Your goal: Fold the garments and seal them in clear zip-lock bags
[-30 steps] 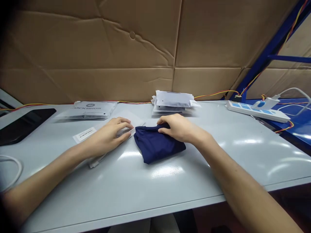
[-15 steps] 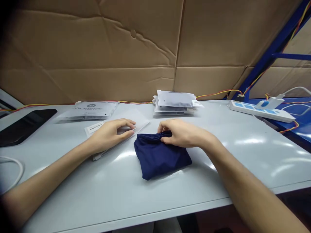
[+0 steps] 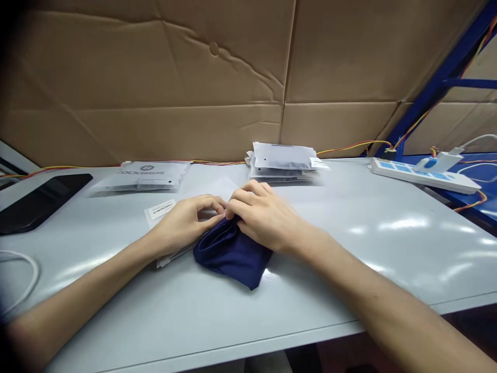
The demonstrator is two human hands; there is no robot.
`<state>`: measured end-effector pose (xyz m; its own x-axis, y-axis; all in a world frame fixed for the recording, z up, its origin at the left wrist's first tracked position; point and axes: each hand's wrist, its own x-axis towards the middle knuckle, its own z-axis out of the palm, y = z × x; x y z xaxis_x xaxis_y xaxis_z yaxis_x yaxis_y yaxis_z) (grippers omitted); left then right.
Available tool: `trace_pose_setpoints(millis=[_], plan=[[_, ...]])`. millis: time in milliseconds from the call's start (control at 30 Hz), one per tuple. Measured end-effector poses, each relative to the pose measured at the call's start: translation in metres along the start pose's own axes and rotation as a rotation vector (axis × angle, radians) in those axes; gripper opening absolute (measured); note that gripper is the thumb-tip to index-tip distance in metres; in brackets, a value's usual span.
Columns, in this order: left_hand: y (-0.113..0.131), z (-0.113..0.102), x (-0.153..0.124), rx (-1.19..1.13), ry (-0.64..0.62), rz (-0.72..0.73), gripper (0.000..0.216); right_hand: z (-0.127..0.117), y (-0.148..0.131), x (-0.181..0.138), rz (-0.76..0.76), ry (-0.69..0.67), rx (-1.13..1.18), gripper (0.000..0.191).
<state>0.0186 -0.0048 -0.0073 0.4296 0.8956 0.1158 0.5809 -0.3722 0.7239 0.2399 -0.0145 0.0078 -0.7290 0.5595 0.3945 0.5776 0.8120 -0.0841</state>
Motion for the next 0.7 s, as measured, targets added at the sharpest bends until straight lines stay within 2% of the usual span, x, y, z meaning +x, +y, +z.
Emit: trace_pose_setpoints(millis=[100, 200, 300, 400, 533, 700], plan=[[0.002, 0.002, -0.001, -0.061, 0.017, -0.055, 0.017, 0.008, -0.004, 0.0, 0.007, 0.086, -0.181, 0.016], [0.002, 0.001, -0.001, -0.093, 0.053, -0.11, 0.016, 0.01, -0.008, 0.0, -0.01, 0.063, -0.279, 0.025], [0.003, 0.0, -0.001, -0.137, 0.078, -0.155, 0.021, 0.01, -0.013, 0.001, -0.072, -0.03, -0.22, 0.03], [0.006, -0.002, 0.0, -0.176, 0.102, -0.17, 0.022, 0.009, -0.017, 0.001, -0.059, -0.096, -0.116, 0.029], [0.009, -0.004, -0.002, -0.132, 0.148, -0.118, 0.021, 0.011, -0.019, 0.0, -0.048, -0.15, -0.009, 0.028], [0.009, -0.009, -0.001, 0.082, 0.215, 0.075, 0.019, 0.017, -0.02, -0.001, -0.017, -0.211, -0.023, 0.023]])
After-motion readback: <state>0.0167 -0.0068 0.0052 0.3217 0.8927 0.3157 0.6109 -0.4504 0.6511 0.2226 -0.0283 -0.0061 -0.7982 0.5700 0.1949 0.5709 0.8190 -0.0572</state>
